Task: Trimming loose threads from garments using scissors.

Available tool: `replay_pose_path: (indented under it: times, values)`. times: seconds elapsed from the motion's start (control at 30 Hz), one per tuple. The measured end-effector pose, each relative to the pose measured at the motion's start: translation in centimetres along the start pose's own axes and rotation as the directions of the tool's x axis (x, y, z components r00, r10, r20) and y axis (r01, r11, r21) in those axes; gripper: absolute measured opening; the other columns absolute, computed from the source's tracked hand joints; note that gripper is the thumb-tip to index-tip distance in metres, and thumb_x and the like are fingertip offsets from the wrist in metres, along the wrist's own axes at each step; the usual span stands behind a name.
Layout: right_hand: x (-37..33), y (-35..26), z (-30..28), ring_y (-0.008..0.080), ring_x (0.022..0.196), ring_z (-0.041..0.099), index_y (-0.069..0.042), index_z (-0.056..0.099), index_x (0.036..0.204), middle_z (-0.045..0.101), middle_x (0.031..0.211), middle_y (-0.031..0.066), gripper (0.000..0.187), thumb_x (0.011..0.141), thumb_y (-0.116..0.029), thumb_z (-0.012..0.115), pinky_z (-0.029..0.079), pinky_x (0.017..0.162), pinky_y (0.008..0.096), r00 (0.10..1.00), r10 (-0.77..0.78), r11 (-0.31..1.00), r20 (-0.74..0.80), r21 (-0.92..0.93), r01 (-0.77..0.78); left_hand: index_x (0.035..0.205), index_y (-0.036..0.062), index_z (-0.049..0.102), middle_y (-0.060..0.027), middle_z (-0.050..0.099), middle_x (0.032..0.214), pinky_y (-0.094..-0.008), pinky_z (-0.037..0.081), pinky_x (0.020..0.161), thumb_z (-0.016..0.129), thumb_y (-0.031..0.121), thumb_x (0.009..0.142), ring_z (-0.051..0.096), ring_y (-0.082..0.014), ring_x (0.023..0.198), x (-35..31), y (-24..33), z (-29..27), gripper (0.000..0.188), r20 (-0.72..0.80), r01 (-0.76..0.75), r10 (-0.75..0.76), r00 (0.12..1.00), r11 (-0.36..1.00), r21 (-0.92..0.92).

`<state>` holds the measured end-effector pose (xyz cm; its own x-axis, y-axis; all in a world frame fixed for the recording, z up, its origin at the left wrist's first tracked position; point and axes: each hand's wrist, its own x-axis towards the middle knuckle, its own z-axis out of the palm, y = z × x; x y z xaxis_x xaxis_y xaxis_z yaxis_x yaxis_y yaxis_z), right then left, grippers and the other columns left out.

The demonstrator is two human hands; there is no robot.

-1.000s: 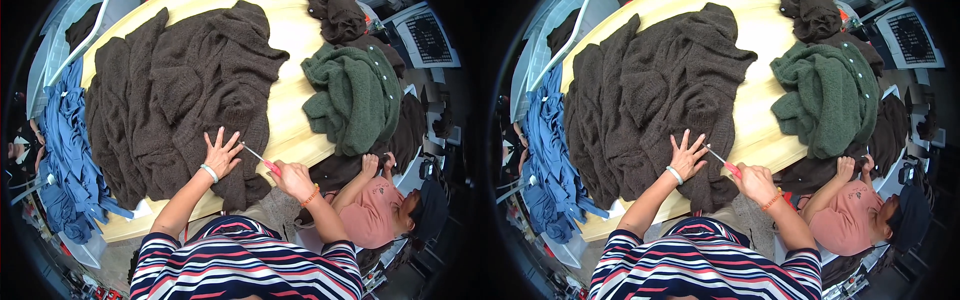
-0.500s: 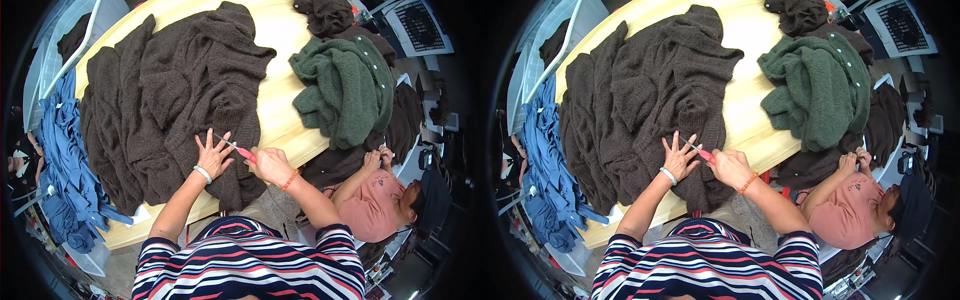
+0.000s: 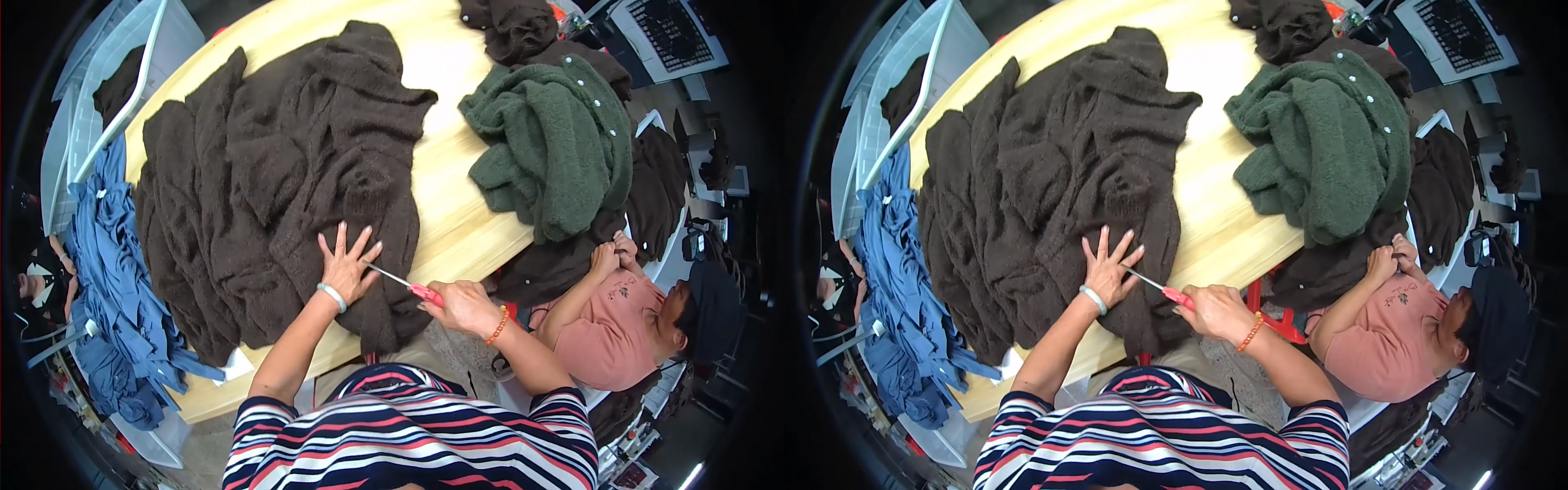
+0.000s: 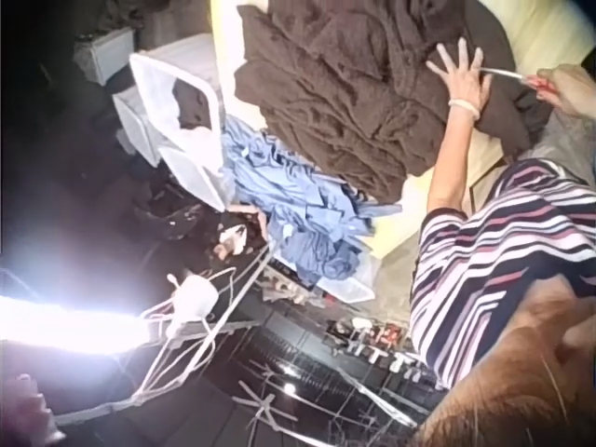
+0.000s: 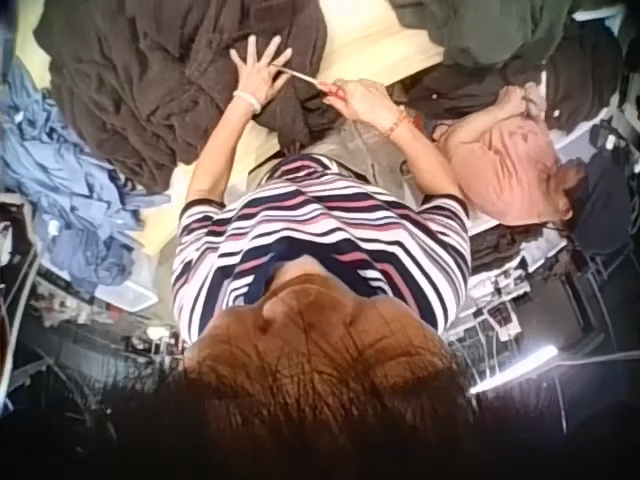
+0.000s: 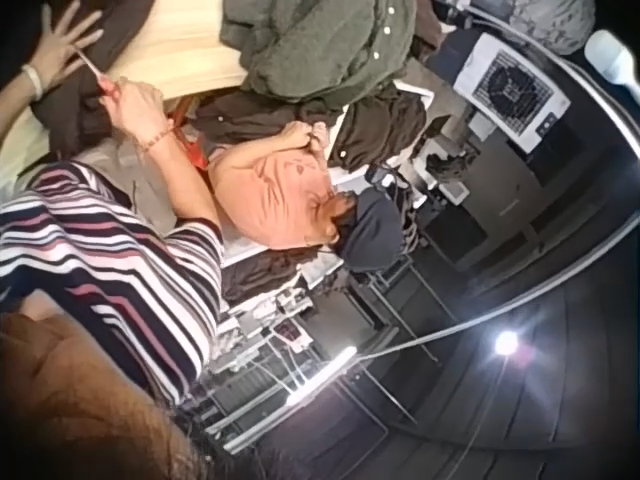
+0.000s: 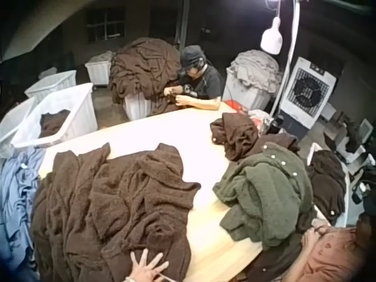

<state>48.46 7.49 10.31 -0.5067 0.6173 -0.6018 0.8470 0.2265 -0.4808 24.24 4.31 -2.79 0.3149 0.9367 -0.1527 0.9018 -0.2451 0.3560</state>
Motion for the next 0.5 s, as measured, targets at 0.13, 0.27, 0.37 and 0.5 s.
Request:
replay_pose_path:
  times: [0.13,0.27,0.37,0.5]
  values:
    - [3.7,1.7,-0.9,0.0402,0.078,0.064,-0.009,0.058,0.094,0.064,0.077,0.0194,0.022,0.089,-0.031,0.060,0.049,0.068,0.0500,0.944,-0.060,0.989,-0.325,0.109,0.101,0.116,0.0119,0.065,-0.0124,0.058,0.125,-0.0482,0.040,0.096,0.073,0.026,0.077,0.052,-0.0354,0.116,-0.5,-0.1,-3.7,0.042,-0.219,-0.030,-0.060,0.974,0.923,-0.384]
    - [11.2,5.2,-5.1,0.0404,0.076,0.061,-0.008,0.057,0.095,0.062,0.082,0.0178,0.021,0.086,-0.026,0.064,0.049,0.067,0.0479,0.762,-0.089,0.987,-0.641,0.045,0.153,0.120,0.0078,0.060,-0.0123,0.062,0.107,-0.0413,0.043,0.087,0.077,0.018,0.072,0.057,-0.0335,0.101,1.3,-1.2,-7.9,0.051,-0.654,0.417,-0.307,0.692,0.909,0.014]
    - [18.7,5.6,-9.2,0.0412,0.085,0.061,-0.005,0.058,0.096,0.062,0.091,0.0207,0.026,0.082,-0.025,0.068,0.049,0.075,0.0483,0.735,-0.061,0.994,-0.675,0.028,0.108,0.127,0.0081,0.053,-0.0148,0.061,0.112,-0.0454,0.043,0.088,0.075,0.016,0.072,0.056,-0.0355,0.105,-1.2,-5.7,-3.8,0.060,-0.259,0.519,-0.575,0.776,0.816,-0.255]
    - [23.5,3.0,-12.2,0.0394,0.097,0.060,-0.004,0.057,0.097,0.062,0.101,0.0196,0.031,0.078,-0.023,0.072,0.048,0.083,0.0464,0.792,-0.022,0.996,-0.610,0.054,0.069,0.097,0.0088,0.064,-0.0111,0.062,0.086,-0.0405,0.044,0.070,0.064,0.002,0.062,0.058,-0.0316,0.083,-3.1,-0.6,-7.7,0.035,-0.333,0.070,-0.188,0.924,0.939,-0.336]
